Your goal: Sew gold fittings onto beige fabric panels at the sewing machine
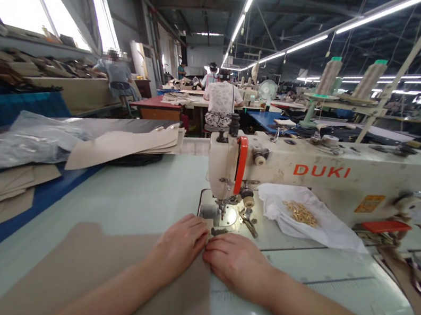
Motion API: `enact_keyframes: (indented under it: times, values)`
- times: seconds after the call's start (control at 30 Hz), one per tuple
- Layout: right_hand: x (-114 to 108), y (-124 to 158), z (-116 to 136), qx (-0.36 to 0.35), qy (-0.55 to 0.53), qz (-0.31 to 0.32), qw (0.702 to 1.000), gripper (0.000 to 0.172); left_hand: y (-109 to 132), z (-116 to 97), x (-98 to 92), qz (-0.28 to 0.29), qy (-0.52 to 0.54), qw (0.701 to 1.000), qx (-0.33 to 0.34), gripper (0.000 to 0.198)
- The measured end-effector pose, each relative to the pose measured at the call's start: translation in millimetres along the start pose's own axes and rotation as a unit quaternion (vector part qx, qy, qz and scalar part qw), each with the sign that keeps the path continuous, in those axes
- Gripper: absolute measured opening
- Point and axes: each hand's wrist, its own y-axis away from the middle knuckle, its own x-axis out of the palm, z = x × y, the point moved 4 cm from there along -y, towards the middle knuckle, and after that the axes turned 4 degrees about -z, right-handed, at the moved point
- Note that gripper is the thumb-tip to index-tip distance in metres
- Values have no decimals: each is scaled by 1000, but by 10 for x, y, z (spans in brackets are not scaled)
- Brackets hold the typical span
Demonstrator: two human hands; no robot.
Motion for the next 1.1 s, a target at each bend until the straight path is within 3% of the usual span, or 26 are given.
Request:
enact_keyframes:
  times: [0.37,0.77,1.1]
  values:
    - [-35,-32,-29,54,26,-22,998,16,35,-4,5,11,11,1000,-23,13]
    - [38,-33,-34,35,59,33,997,10,47,-5,-51,3,44,998,-42,14]
    - [-99,-4,-266,41,95,79,992,10,-204,21,116,-15,49,999,-9,14]
